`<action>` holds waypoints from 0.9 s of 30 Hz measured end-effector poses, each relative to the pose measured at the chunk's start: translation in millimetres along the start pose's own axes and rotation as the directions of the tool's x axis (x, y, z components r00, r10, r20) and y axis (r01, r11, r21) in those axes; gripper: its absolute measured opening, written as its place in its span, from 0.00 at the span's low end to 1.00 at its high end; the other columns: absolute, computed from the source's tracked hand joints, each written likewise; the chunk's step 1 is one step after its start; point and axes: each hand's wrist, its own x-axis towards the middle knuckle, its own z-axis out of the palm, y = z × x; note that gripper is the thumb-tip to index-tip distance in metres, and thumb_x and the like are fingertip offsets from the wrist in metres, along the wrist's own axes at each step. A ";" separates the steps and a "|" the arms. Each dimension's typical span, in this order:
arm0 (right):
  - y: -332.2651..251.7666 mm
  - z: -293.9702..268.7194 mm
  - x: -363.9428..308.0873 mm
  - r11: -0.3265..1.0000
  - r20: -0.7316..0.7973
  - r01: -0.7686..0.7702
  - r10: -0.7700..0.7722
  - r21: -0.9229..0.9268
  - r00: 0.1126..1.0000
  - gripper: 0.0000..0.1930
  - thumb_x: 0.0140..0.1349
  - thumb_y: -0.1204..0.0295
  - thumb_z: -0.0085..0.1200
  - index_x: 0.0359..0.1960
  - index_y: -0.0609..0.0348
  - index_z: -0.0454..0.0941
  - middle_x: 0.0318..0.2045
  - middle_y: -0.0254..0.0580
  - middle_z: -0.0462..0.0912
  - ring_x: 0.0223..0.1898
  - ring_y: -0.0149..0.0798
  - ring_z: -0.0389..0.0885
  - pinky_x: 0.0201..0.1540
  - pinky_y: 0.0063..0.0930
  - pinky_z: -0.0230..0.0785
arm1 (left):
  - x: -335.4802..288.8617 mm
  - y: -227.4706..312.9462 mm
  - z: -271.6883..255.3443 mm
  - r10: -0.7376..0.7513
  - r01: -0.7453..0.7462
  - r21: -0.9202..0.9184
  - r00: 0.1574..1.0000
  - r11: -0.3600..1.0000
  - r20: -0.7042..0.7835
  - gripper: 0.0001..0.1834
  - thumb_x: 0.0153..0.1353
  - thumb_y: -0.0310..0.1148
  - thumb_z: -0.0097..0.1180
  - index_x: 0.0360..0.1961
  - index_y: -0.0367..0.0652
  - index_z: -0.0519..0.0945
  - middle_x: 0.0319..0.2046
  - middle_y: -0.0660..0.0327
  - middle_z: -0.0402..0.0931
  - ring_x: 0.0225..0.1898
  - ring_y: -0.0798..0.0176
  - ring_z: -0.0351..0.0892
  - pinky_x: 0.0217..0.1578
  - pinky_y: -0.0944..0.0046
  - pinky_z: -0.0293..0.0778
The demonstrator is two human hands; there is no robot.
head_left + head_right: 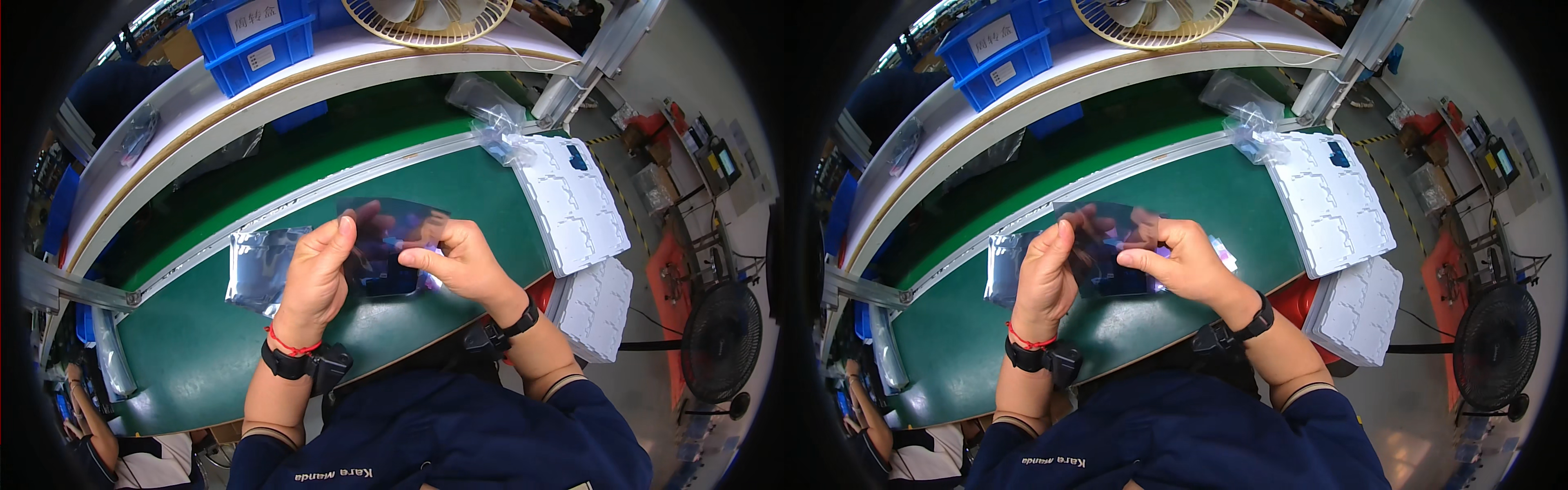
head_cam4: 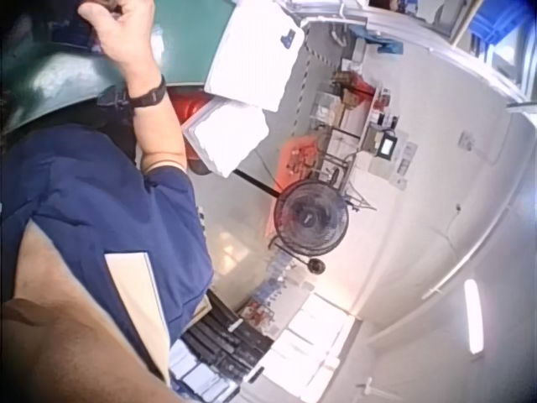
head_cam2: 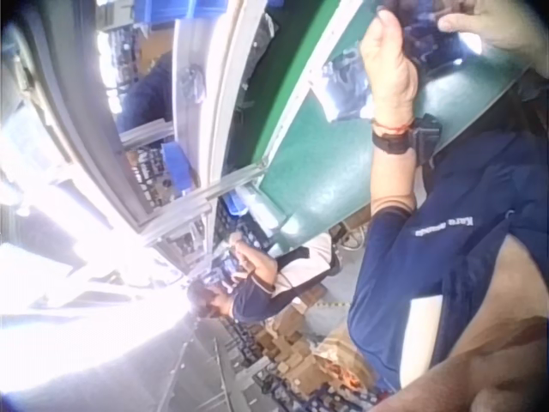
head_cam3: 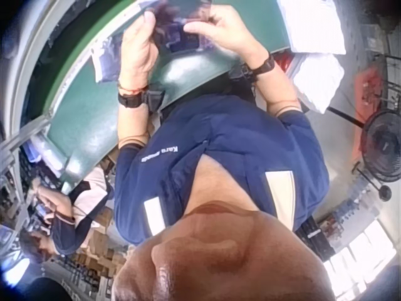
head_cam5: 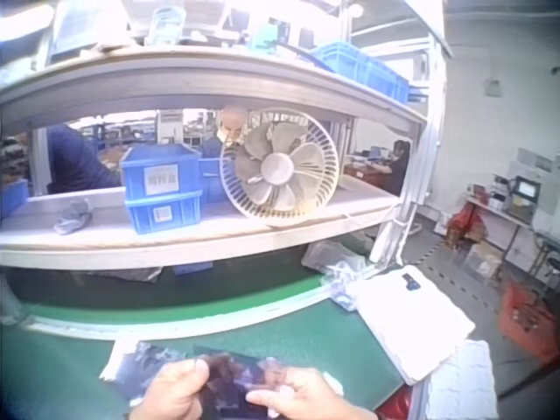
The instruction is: The person is sorting small electronic components from silver bags and placing them into a blue plastic tray.
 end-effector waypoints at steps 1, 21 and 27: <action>-2.7 2.3 0.4 0.997 -0.034 0.057 -0.058 -0.047 0.998 0.09 0.56 0.72 0.63 0.36 0.64 0.81 0.31 0.32 0.82 0.34 0.23 0.75 0.39 0.20 0.69 | -0.1 -0.3 -0.6 -0.020 0.020 -0.025 1.000 0.999 -0.007 0.19 0.67 0.38 0.50 0.50 0.33 0.77 0.47 0.57 0.78 0.49 0.65 0.75 0.53 0.65 0.67; 13.5 -54.5 6.0 0.974 -0.195 -0.130 0.166 0.184 0.967 0.06 0.59 0.78 0.56 0.38 0.67 0.78 0.34 0.38 0.83 0.34 0.25 0.79 0.37 0.21 0.74 | -20.5 -11.0 -16.0 0.060 -0.036 0.714 0.998 0.700 -0.008 0.12 0.57 0.26 0.61 0.42 0.34 0.80 0.38 0.57 0.81 0.38 0.67 0.79 0.37 0.69 0.75; 62.3 -160.5 35.4 0.725 -0.333 -0.520 0.404 -0.452 0.852 0.17 0.56 0.72 0.58 0.46 0.67 0.75 0.40 0.47 0.82 0.41 0.38 0.81 0.45 0.28 0.73 | -65.2 36.2 -79.7 0.083 0.025 0.990 0.996 -0.138 -0.014 0.30 0.38 0.30 0.70 0.47 0.36 0.78 0.51 0.47 0.74 0.58 0.42 0.66 0.57 0.51 0.64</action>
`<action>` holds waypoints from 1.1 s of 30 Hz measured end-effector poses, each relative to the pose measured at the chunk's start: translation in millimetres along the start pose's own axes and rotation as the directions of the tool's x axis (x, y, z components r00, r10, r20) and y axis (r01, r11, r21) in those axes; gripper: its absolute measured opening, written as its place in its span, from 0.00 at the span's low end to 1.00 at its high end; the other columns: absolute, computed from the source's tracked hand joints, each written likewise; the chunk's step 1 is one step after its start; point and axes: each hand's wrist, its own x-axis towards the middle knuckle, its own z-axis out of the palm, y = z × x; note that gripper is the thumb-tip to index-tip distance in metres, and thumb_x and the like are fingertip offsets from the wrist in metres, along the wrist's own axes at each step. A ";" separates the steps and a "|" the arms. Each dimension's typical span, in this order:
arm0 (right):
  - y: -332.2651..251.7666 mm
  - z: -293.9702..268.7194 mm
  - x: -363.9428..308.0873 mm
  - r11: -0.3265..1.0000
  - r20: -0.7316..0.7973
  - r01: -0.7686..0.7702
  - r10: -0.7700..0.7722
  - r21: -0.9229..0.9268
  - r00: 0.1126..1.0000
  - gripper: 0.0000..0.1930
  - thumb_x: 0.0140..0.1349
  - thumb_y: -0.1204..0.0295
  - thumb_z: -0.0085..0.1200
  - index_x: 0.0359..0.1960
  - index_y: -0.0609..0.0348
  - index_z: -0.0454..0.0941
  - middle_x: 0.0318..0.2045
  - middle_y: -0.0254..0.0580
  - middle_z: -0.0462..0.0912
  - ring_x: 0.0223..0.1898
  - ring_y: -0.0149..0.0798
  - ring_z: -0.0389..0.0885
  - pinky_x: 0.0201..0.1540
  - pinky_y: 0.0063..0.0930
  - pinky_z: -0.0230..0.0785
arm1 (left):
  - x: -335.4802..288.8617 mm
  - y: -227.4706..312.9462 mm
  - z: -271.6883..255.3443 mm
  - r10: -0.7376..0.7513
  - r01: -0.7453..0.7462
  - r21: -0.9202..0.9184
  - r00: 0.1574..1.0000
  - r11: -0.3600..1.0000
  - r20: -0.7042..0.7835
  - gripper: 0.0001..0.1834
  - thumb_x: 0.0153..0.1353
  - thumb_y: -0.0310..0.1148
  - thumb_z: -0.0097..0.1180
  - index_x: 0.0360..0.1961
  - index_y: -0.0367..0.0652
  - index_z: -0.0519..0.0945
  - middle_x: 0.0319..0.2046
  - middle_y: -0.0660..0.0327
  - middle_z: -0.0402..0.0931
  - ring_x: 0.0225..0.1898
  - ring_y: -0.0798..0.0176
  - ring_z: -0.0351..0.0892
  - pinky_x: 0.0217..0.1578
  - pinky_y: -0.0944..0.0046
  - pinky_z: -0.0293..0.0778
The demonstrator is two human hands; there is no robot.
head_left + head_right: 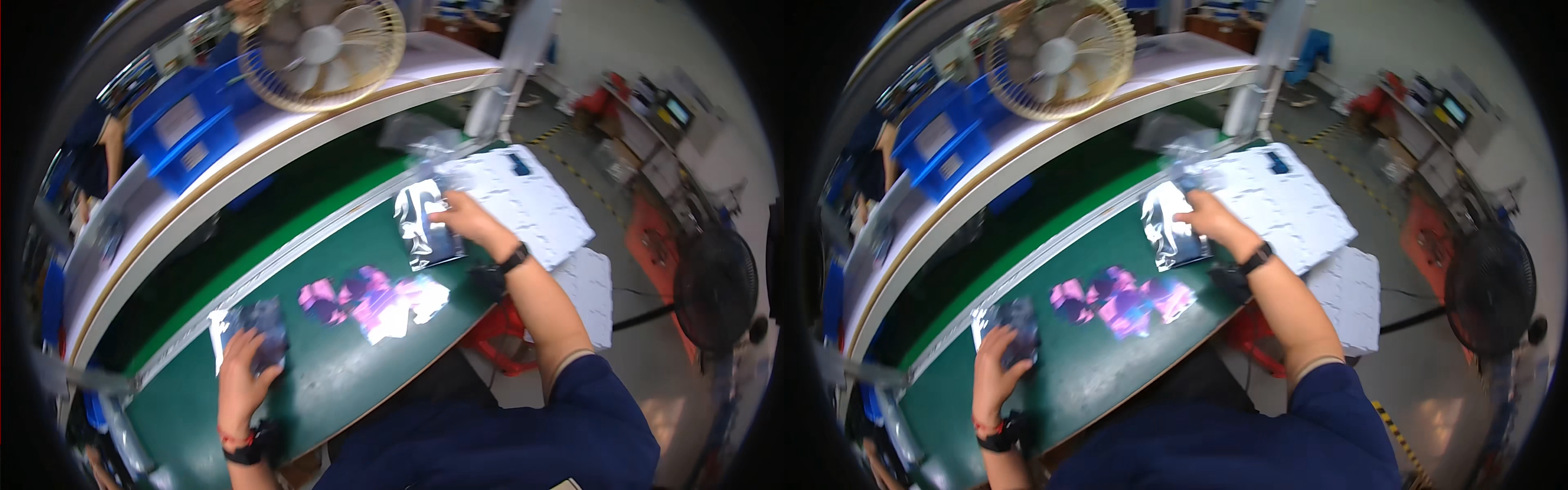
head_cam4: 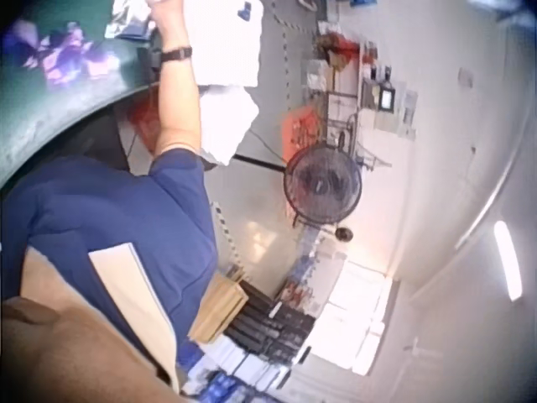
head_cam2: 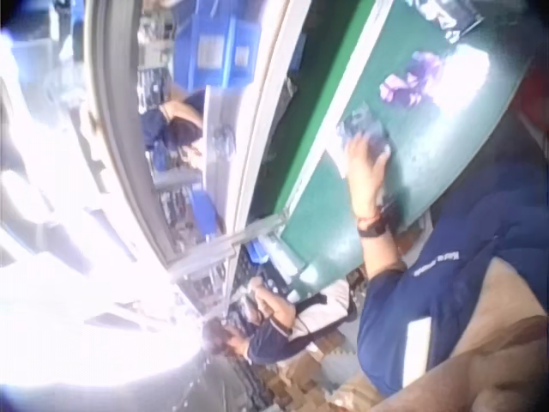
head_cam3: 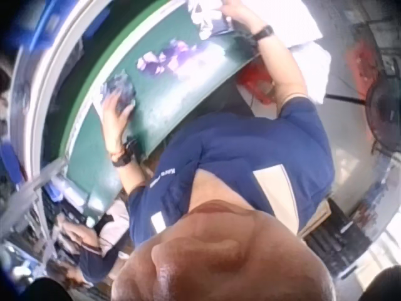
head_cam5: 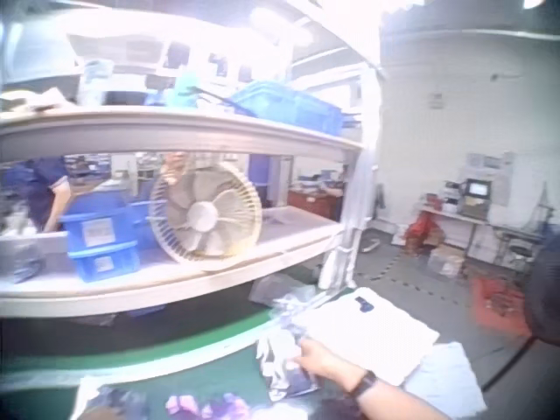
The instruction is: The person is sorting small electronic components from silver bags and placing them into a blue plastic tray.
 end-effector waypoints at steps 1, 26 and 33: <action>-1.4 1.5 3.4 0.976 0.012 0.034 -0.032 -0.215 0.999 0.20 0.55 0.68 0.60 0.46 0.67 0.75 0.40 0.50 0.82 0.42 0.43 0.81 0.46 0.31 0.72 | -8.4 -4.7 -2.2 -0.036 0.036 0.025 0.999 0.999 0.011 0.31 0.37 0.29 0.70 0.47 0.35 0.78 0.54 0.46 0.72 0.60 0.41 0.64 0.58 0.51 0.63; 114.2 -172.6 109.7 0.658 -0.644 -0.647 0.310 -0.385 0.699 0.18 0.58 0.69 0.52 0.50 0.57 0.78 0.53 0.47 0.77 0.58 0.50 0.72 0.58 0.40 0.64 | 39.4 153.3 131.5 0.512 -0.513 -0.087 0.799 0.854 0.315 0.41 0.52 0.47 0.62 0.61 0.33 0.63 0.64 0.44 0.56 0.67 0.42 0.52 0.64 0.44 0.52; 75.0 -185.0 58.4 0.755 -0.745 -0.474 -0.030 -0.454 0.666 0.16 0.53 0.67 0.58 0.44 0.56 0.79 0.43 0.50 0.81 0.46 0.51 0.79 0.47 0.37 0.71 | 8.2 150.9 151.9 0.720 -0.726 -0.059 0.663 0.686 0.205 0.26 0.54 0.29 0.52 0.56 0.32 0.69 0.49 0.48 0.69 0.55 0.48 0.68 0.55 0.52 0.67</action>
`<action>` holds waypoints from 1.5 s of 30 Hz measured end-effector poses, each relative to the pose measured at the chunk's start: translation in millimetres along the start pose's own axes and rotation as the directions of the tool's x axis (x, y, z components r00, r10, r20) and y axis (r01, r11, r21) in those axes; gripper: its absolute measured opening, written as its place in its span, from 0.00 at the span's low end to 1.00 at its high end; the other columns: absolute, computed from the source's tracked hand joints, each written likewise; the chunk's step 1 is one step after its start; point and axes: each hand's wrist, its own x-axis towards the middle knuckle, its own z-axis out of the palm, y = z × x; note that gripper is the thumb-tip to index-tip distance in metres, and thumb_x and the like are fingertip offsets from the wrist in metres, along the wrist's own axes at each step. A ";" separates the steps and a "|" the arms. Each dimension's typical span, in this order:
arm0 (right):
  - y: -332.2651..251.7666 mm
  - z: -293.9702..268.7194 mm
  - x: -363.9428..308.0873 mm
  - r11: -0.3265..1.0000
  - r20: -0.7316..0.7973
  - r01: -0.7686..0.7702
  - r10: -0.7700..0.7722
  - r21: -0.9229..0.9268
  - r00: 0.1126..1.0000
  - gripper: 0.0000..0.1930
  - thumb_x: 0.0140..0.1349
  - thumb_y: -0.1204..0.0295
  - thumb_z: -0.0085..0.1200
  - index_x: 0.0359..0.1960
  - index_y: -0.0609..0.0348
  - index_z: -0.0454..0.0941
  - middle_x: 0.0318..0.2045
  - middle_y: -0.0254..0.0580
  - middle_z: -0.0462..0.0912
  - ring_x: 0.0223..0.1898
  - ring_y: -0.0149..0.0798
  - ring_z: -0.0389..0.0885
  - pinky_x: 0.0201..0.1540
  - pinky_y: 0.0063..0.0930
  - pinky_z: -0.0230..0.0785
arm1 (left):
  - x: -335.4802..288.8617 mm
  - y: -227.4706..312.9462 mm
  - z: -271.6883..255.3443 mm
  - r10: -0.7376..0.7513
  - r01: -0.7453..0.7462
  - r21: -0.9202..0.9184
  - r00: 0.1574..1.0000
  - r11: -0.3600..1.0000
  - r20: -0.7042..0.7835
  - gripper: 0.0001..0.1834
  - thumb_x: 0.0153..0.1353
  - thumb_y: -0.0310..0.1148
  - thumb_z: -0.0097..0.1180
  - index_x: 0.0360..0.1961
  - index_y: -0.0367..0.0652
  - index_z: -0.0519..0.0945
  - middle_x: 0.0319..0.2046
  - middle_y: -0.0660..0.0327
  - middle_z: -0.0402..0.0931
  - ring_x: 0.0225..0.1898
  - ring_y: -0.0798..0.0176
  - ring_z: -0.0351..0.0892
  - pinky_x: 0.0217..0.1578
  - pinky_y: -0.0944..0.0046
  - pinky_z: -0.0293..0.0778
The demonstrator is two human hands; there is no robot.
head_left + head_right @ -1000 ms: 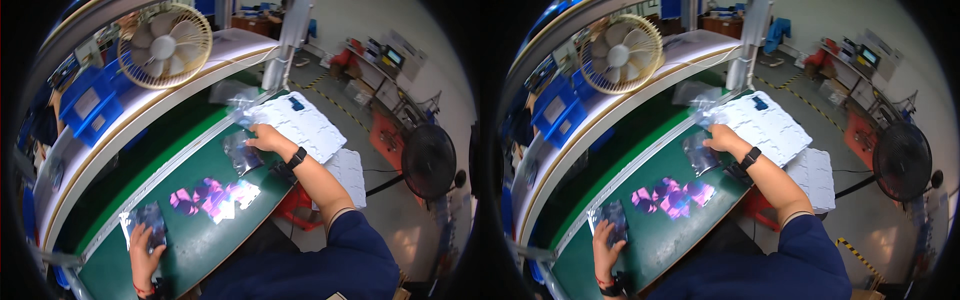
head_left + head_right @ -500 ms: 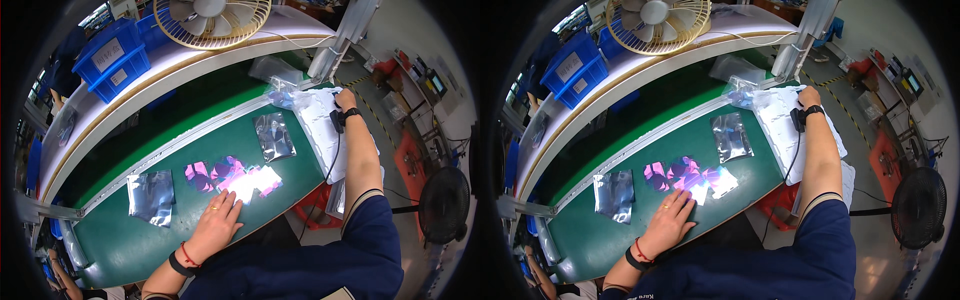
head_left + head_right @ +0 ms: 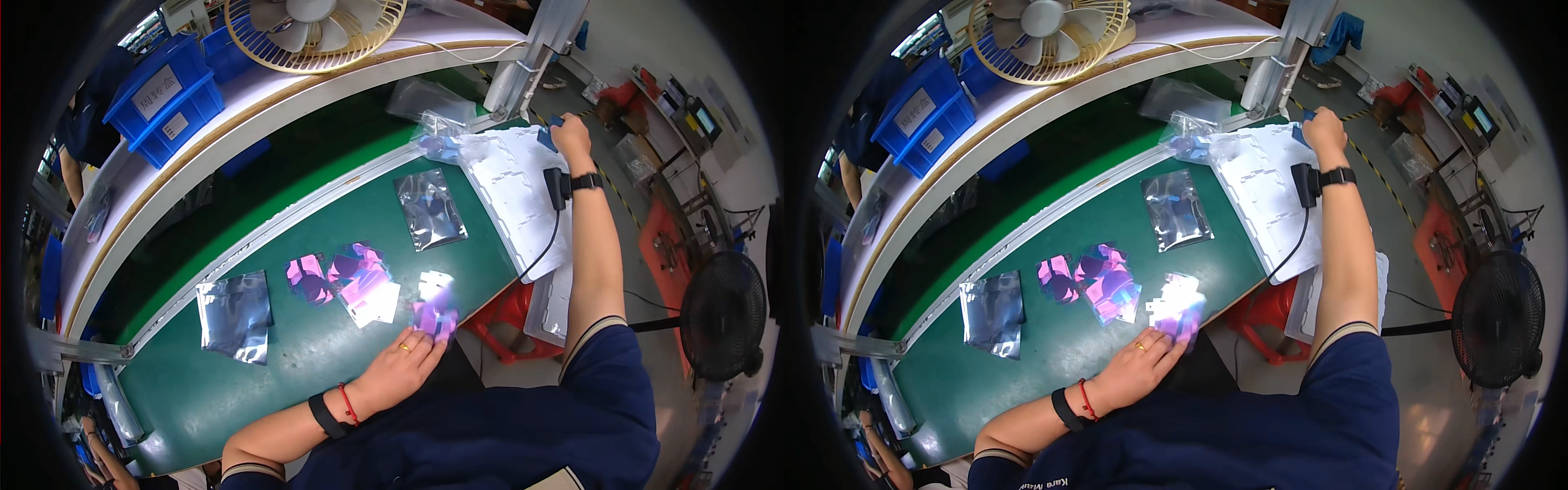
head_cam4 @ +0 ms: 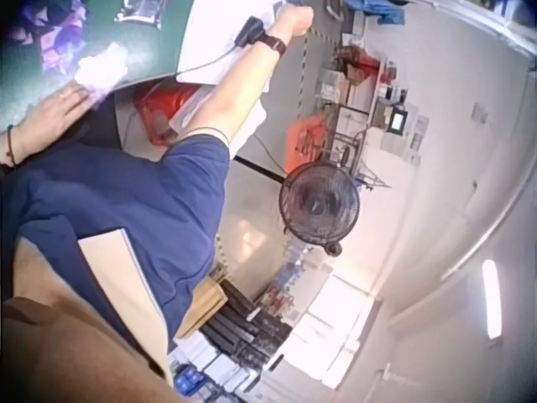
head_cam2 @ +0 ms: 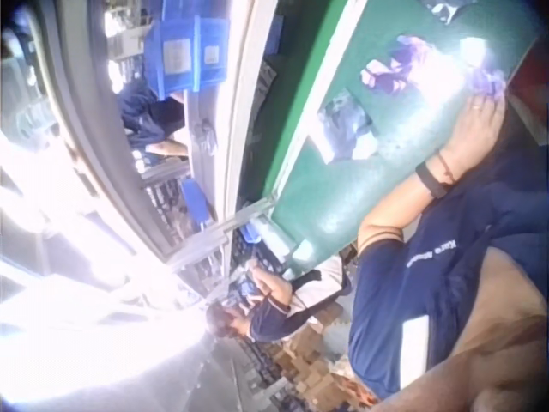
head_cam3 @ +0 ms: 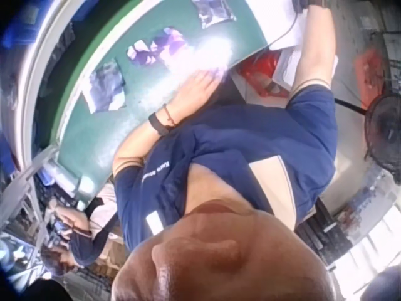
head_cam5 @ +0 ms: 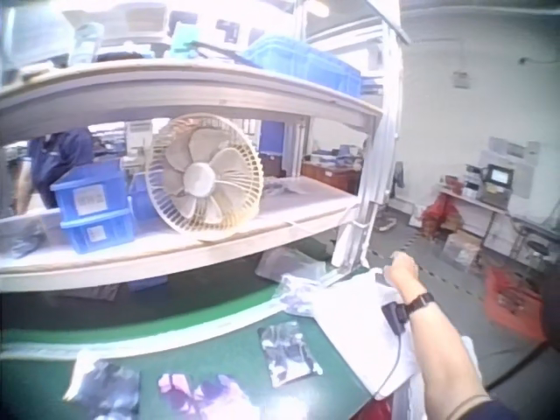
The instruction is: The person is sorting small electronic components from silver bags and placing them into a blue plastic tray.
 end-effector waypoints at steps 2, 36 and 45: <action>-1.4 -23.1 -23.5 0.982 -0.036 0.102 -0.098 0.158 0.995 0.13 0.52 0.68 0.58 0.39 0.59 0.79 0.39 0.51 0.82 0.44 0.52 0.80 0.46 0.37 0.71 | -3.7 1.8 -0.8 -0.033 0.032 -0.042 0.999 0.999 -0.035 0.24 0.53 0.25 0.50 0.54 0.32 0.71 0.43 0.50 0.72 0.49 0.50 0.72 0.50 0.56 0.72; -150.4 -85.1 -304.8 0.284 0.379 -0.261 -0.792 0.923 0.479 0.08 0.60 0.73 0.56 0.36 0.64 0.74 0.29 0.33 0.74 0.31 0.23 0.70 0.34 0.20 0.65 | -25.7 -50.0 -51.5 -0.948 -0.292 -0.956 0.310 -0.023 -0.072 0.06 0.66 0.28 0.49 0.42 0.39 0.72 0.38 0.57 0.78 0.37 0.62 0.81 0.38 0.60 0.81; -185.8 -52.0 -345.6 0.376 0.032 0.227 -0.572 0.898 0.820 0.16 0.51 0.73 0.63 0.41 0.63 0.74 0.38 0.51 0.71 0.37 0.47 0.72 0.46 0.35 0.64 | -18.7 -45.5 -46.1 -0.926 -0.327 -0.945 0.366 -0.032 -0.095 0.11 0.64 0.26 0.51 0.47 0.40 0.69 0.43 0.56 0.77 0.44 0.63 0.79 0.44 0.58 0.79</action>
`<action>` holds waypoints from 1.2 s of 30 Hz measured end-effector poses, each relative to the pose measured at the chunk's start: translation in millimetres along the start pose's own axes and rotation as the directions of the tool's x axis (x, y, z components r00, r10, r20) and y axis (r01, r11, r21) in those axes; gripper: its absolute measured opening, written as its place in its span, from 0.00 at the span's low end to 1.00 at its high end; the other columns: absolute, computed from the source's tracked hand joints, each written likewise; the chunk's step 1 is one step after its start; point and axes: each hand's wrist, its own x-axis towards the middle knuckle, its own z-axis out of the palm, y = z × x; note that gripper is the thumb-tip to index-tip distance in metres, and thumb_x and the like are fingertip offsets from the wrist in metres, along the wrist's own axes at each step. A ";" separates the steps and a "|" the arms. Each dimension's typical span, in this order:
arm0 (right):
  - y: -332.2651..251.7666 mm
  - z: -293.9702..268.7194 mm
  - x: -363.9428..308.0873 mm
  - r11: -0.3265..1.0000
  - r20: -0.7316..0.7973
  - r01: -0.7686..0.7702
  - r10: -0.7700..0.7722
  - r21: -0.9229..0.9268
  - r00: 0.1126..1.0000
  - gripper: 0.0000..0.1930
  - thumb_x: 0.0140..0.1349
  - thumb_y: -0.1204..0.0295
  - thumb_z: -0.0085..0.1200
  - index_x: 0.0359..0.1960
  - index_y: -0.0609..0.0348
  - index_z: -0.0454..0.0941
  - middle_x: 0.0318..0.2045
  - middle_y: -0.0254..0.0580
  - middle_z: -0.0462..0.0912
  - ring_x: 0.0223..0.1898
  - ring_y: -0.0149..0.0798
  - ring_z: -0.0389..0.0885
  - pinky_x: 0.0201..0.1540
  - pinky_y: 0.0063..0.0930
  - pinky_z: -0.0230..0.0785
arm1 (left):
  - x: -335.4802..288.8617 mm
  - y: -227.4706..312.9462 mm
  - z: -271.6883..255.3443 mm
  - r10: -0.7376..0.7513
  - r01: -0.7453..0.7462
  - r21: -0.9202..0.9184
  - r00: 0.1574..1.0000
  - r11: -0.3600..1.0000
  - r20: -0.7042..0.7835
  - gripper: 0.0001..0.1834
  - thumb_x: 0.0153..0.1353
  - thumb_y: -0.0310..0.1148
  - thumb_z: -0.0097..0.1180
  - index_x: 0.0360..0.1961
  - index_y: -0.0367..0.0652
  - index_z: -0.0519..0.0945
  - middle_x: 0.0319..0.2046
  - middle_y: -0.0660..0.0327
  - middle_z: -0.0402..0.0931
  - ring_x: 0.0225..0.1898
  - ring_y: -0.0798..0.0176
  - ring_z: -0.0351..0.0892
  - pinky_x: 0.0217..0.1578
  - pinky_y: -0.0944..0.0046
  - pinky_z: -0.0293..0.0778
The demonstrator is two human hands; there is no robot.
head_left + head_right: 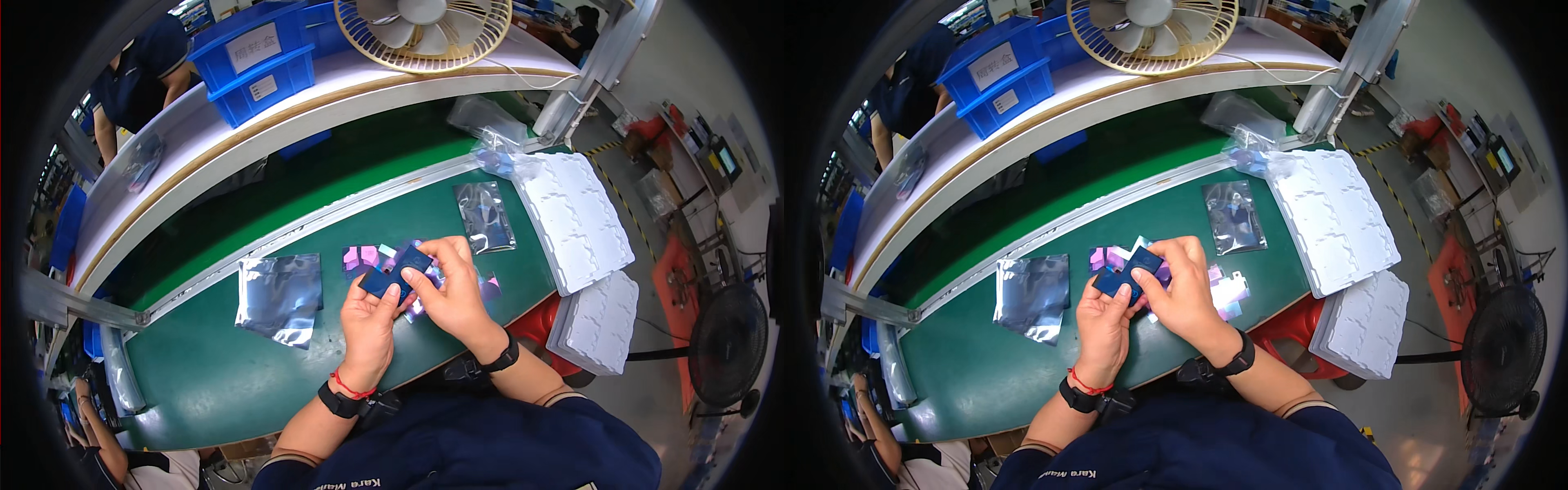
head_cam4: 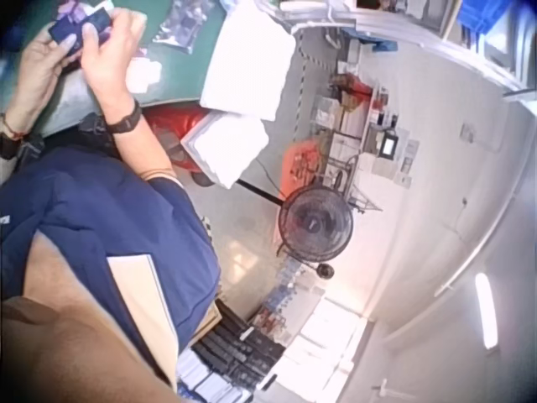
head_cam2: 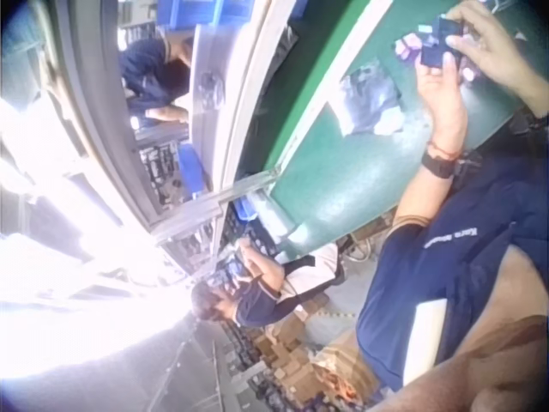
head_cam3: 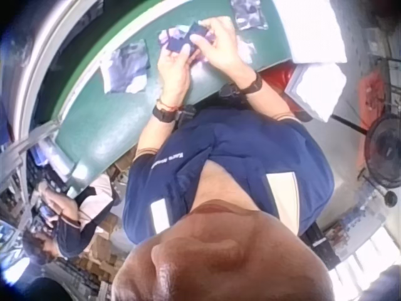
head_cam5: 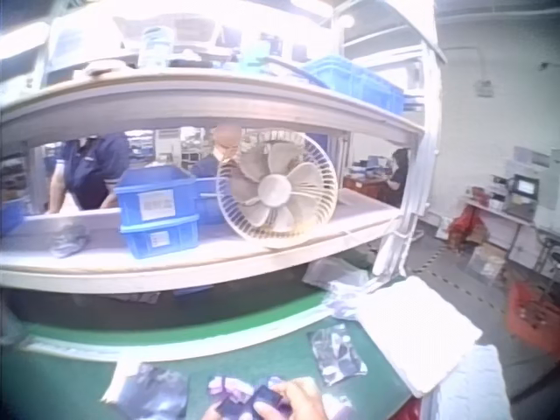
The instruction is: The person is sorting small electronic components from silver bags and placing them into a blue plastic tray.
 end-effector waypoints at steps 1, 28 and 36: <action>-2.6 1.0 1.5 0.994 -0.039 0.072 -0.075 -0.082 0.996 0.21 0.51 0.74 0.63 0.45 0.64 0.71 0.41 0.52 0.69 0.36 0.41 0.72 0.42 0.31 0.67 | 0.8 1.5 -0.9 -0.011 0.009 -0.043 0.999 0.999 -0.036 0.14 0.61 0.22 0.54 0.47 0.39 0.69 0.44 0.56 0.77 0.44 0.63 0.79 0.44 0.59 0.79; 22.0 -40.0 -3.2 0.629 0.295 -0.414 0.290 0.658 0.910 0.15 0.58 0.77 0.58 0.47 0.64 0.73 0.33 0.35 0.80 0.32 0.25 0.77 0.35 0.19 0.73 | 1.6 114.5 -142.7 0.004 -0.483 0.815 0.860 -0.321 0.511 0.18 0.50 0.20 0.52 0.45 0.37 0.78 0.47 0.50 0.78 0.51 0.49 0.76 0.52 0.58 0.73; -7.6 -38.7 5.5 0.638 0.300 -0.374 0.226 0.673 0.927 0.11 0.57 0.79 0.58 0.41 0.63 0.74 0.38 0.35 0.79 0.40 0.24 0.75 0.46 0.19 0.68 | 5.1 102.5 -109.6 0.215 -0.229 0.972 0.947 -0.059 0.237 0.04 0.54 0.25 0.60 0.29 0.34 0.80 0.26 0.54 0.80 0.27 0.54 0.79 0.31 0.64 0.73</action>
